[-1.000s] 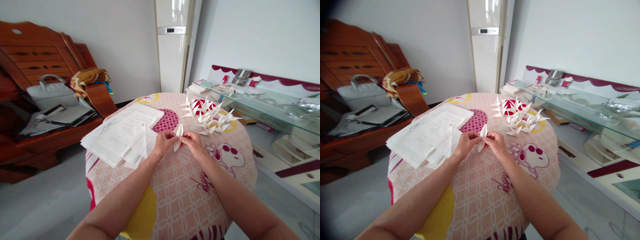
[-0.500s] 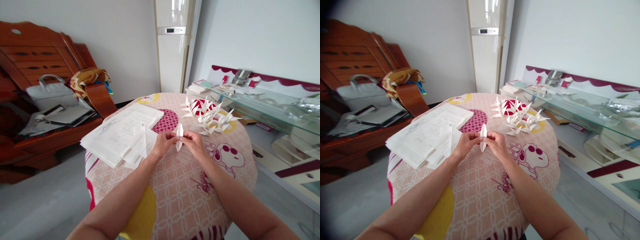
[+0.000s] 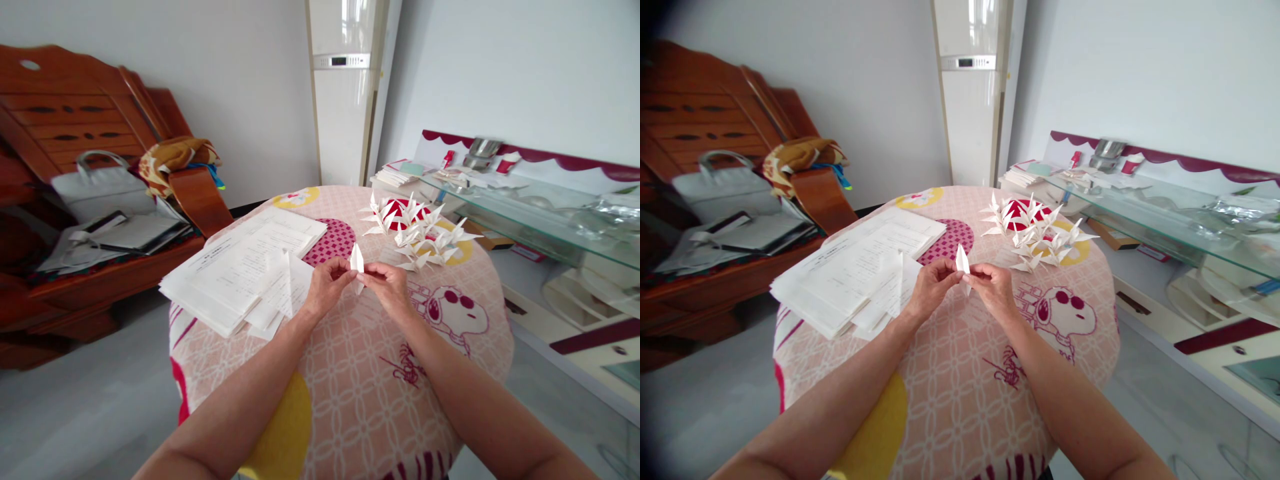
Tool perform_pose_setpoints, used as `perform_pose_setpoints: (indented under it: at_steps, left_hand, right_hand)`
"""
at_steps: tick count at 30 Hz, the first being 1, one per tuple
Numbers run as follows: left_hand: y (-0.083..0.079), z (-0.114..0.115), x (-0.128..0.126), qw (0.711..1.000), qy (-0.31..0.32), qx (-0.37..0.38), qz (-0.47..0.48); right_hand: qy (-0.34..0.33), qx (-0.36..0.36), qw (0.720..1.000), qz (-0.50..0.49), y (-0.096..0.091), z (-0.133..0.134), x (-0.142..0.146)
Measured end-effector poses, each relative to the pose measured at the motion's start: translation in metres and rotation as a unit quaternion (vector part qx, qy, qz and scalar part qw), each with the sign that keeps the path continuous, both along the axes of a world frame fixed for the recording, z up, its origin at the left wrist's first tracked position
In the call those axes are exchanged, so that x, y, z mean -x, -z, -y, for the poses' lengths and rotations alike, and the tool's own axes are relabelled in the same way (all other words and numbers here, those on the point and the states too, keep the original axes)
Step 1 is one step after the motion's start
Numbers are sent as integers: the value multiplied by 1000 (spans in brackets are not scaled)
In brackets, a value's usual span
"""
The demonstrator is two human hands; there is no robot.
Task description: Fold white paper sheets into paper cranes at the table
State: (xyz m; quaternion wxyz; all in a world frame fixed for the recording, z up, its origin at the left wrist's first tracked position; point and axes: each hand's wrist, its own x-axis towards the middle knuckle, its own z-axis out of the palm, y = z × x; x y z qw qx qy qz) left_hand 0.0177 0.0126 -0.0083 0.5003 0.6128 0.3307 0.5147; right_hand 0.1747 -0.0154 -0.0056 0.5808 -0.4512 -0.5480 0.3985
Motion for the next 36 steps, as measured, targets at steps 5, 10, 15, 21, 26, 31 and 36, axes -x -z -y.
perform_pose_setpoints:
  at_steps: [5, 10, 15, 21, 26, 31, 36]
  left_hand:
    - [0, 0, 1, 999, -2, -24, -34]
    - [-3, 2, 2, 993, -65, -72, -69]
    - [-2, 3, 2, 997, -40, -34, -48]
    - [-2, 4, 0, 1000, -25, 5, -1]
    - [-3, 6, -1, 999, -30, 9, 8]
    - [-2, 6, -2, 999, -9, 20, 32]
    - [0, 5, -2, 998, 10, 46, 50]
  right_hand:
    - [15, -53, 996, 67, -3, 1, -2]
    - [19, -131, 981, 142, -3, 3, -1]
    - [35, -176, 960, 214, -2, 6, 0]
    - [57, -198, 944, 258, -5, 9, 1]
    - [77, -211, 942, 248, -4, 9, 1]
    - [91, -231, 938, 243, -5, 9, 1]
    - [86, -199, 955, 204, -5, 8, 1]
